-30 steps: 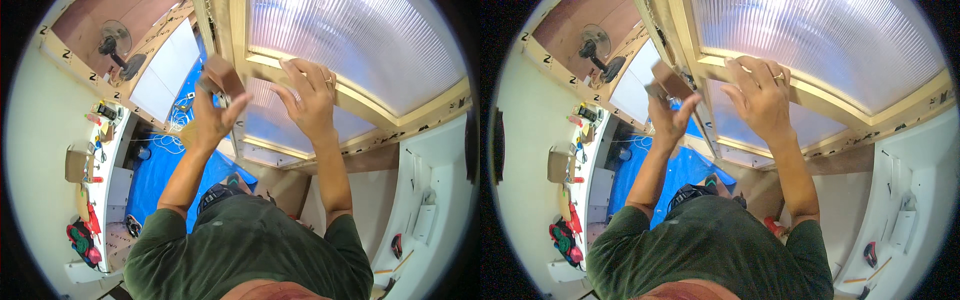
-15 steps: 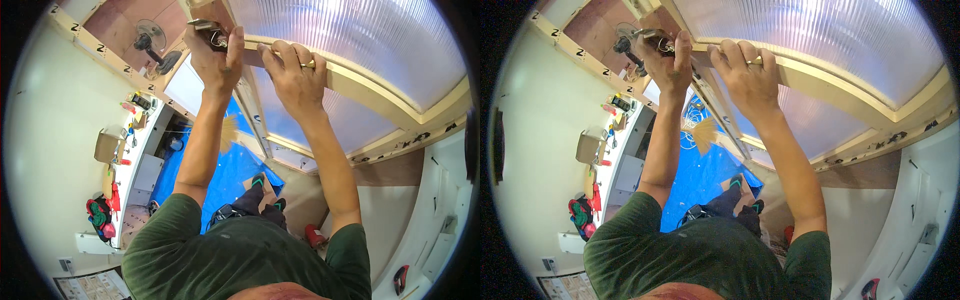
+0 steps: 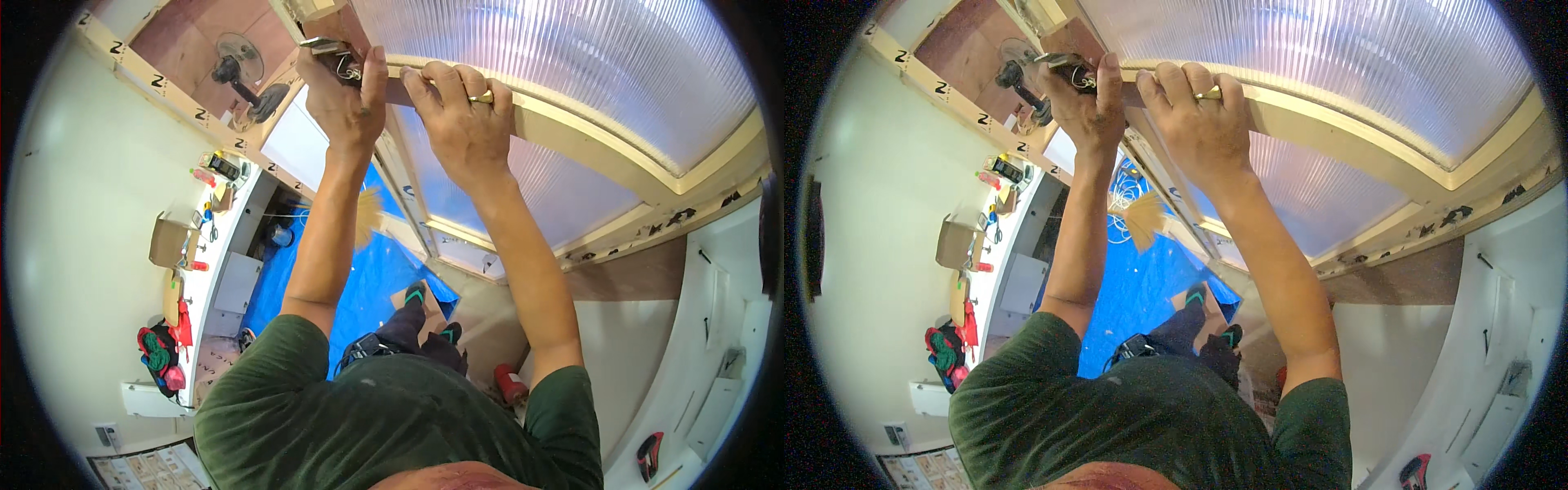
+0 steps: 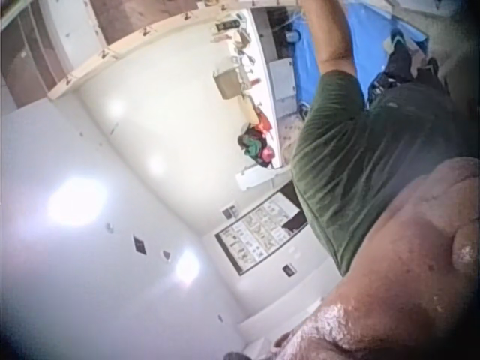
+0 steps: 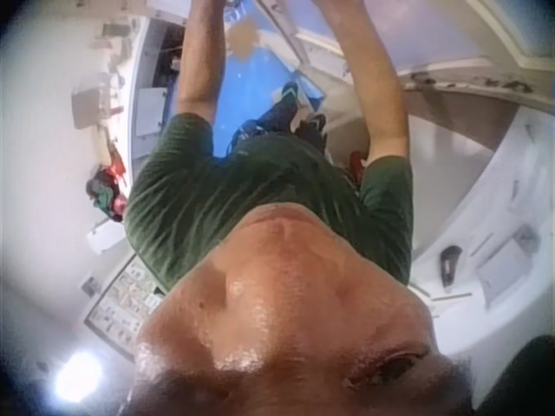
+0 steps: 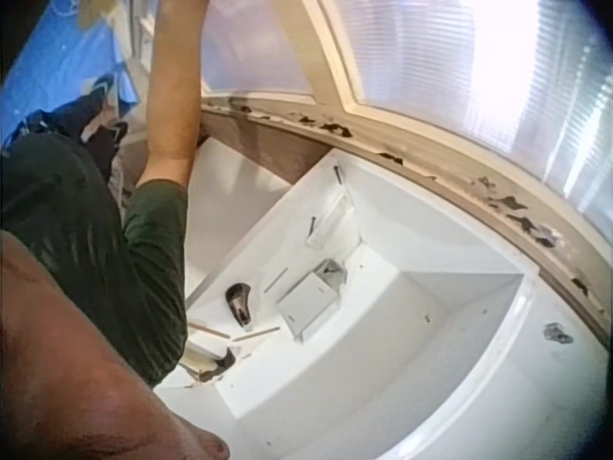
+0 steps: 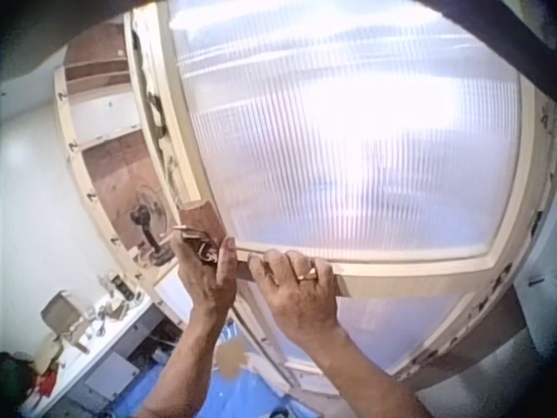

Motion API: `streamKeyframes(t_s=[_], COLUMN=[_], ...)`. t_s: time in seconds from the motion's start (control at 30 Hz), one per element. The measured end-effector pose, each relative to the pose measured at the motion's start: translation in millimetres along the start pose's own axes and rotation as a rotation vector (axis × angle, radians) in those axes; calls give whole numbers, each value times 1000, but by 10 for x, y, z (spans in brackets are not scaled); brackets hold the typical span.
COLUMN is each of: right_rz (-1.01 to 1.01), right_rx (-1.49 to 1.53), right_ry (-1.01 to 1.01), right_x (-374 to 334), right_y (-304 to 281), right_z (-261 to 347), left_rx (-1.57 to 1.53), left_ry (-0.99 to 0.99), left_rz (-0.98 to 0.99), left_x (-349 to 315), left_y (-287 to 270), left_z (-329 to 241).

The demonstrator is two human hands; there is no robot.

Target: The person installs a locking mechanism onto a wooden door frame, holding a level against the frame to align components and threading wire through a pre-drilled hole.

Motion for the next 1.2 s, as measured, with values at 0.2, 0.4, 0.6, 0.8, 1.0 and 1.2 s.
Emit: streamKeyframes(t_s=[0.2,0.4,0.6,0.8,1.0,1.2], right_rz=[21,80,49,72,85,80], right_rx=[12,9,2,11,-48,3], right_ry=[20,44,17,19,6,12], right_x=[-14,-44,-47,-51,-56,-48], right_y=[22,68,51,66,83,74], right_z=[12,16,-2,-6,17,3], left_rx=[-8,-29,-38,-93,-159,-109], left_ry=[-35,-293,-422,-208,-186,-145], left_rz=[5,99,215,107,33,8], left_x=[-6,-312,-448,-515,42,159], left_y=[5,-30,-118,-575,-224,-21], left_z=[34,225,259,297,280,49])
Point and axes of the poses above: each hand's wrist, its own x-axis towards the middle knuckle, its own y-axis out of the palm, z = x × y, the point moved 9 cm from there along x, towards the middle knuckle, and after that the axes turned 10 degrees about -z, right-handed, at the moved point
